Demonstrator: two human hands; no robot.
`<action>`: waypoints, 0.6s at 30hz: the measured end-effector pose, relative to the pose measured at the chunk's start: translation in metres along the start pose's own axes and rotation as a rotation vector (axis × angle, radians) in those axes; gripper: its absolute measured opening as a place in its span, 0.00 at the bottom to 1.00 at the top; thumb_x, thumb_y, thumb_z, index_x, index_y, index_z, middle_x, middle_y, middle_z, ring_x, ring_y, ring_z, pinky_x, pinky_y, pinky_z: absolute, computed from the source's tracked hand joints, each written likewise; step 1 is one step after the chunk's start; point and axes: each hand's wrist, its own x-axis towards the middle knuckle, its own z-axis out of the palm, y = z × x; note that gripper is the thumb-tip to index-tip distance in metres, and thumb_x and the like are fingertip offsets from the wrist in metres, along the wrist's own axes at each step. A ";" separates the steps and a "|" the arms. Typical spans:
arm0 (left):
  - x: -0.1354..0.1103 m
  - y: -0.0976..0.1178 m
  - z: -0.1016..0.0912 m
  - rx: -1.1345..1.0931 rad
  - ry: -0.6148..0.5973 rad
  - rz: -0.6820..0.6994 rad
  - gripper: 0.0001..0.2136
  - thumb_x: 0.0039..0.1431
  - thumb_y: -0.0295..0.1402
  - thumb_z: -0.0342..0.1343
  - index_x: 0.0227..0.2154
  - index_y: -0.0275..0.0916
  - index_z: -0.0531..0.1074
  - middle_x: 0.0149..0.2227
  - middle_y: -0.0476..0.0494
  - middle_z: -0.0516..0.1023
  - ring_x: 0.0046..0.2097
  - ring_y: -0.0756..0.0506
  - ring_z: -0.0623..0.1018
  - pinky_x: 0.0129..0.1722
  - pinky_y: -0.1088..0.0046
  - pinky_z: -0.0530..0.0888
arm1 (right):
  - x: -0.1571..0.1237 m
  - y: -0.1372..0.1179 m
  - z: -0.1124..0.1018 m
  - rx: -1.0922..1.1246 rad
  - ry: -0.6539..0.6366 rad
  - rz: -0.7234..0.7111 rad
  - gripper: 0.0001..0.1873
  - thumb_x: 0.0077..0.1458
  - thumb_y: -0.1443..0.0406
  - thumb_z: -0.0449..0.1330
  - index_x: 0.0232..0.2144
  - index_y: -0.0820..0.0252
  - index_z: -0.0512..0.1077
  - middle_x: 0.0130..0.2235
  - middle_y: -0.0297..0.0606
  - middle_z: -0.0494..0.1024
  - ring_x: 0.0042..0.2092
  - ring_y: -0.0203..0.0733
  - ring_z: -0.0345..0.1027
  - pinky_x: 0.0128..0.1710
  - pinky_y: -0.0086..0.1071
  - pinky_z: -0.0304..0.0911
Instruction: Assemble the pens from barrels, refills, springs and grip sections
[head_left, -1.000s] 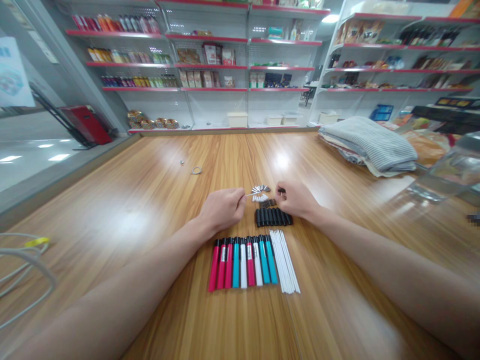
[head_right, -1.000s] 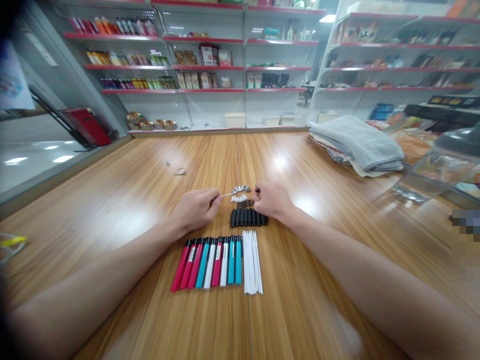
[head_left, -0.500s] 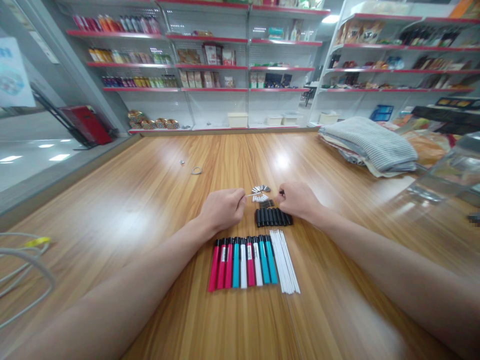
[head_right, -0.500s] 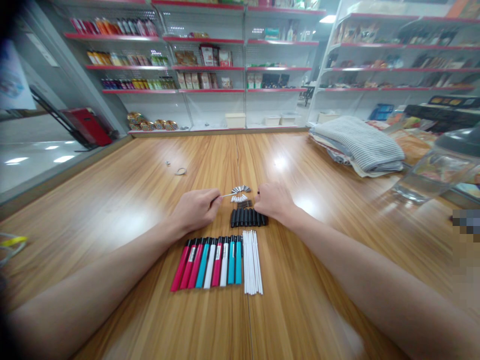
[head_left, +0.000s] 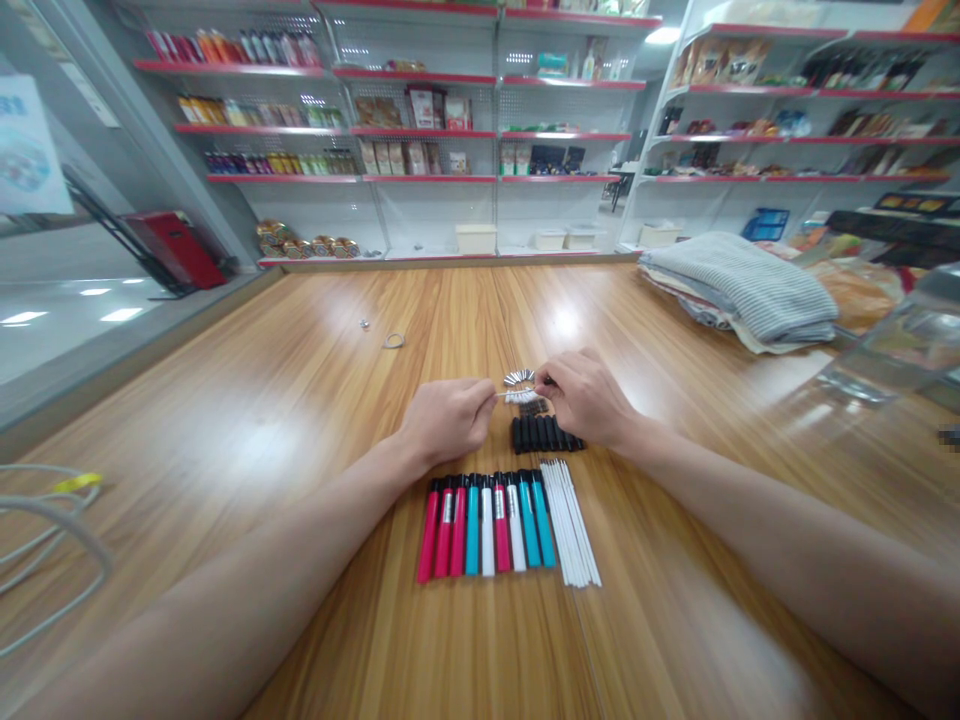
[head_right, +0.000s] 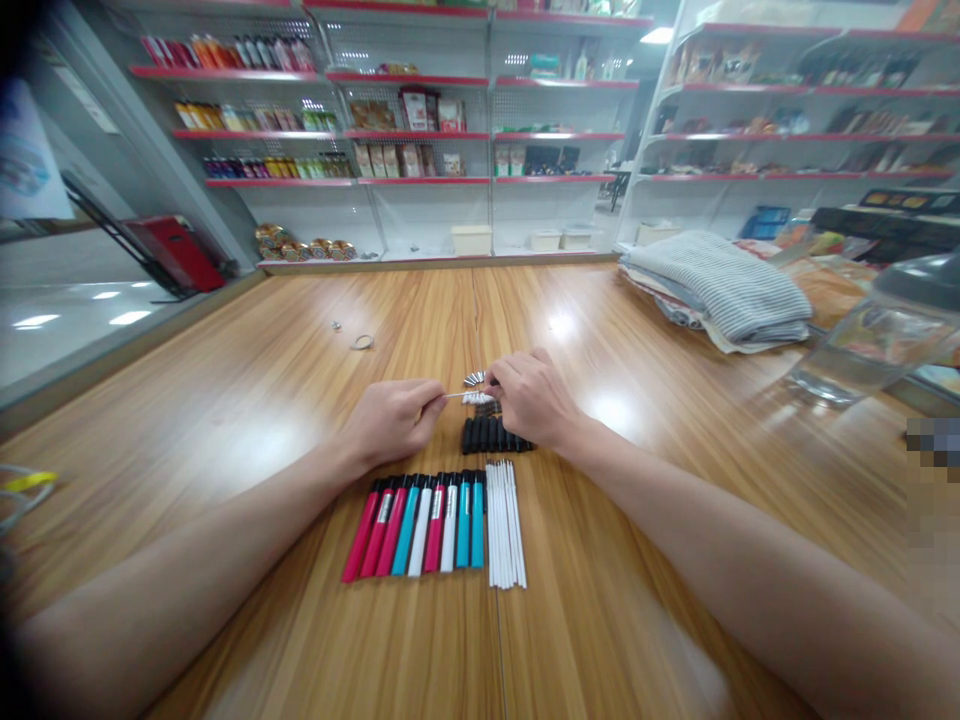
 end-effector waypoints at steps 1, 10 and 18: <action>0.000 0.000 0.000 0.001 0.005 -0.005 0.14 0.64 0.37 0.41 0.29 0.39 0.69 0.29 0.45 0.75 0.29 0.47 0.73 0.27 0.72 0.60 | 0.000 0.000 0.000 0.003 -0.004 0.002 0.04 0.57 0.69 0.53 0.31 0.61 0.67 0.32 0.39 0.75 0.37 0.42 0.65 0.42 0.36 0.48; 0.000 0.002 -0.002 -0.012 0.015 0.013 0.13 0.63 0.36 0.42 0.30 0.39 0.70 0.29 0.45 0.76 0.30 0.48 0.73 0.26 0.72 0.59 | 0.000 -0.004 -0.002 -0.004 -0.014 -0.016 0.05 0.57 0.70 0.52 0.31 0.61 0.67 0.32 0.39 0.75 0.37 0.42 0.64 0.42 0.36 0.48; -0.001 0.004 -0.002 0.019 -0.013 0.077 0.13 0.64 0.35 0.42 0.31 0.39 0.70 0.30 0.44 0.76 0.30 0.48 0.73 0.26 0.72 0.59 | 0.002 -0.011 -0.006 -0.111 -0.031 -0.111 0.07 0.58 0.68 0.51 0.30 0.61 0.68 0.30 0.40 0.72 0.34 0.42 0.61 0.39 0.37 0.46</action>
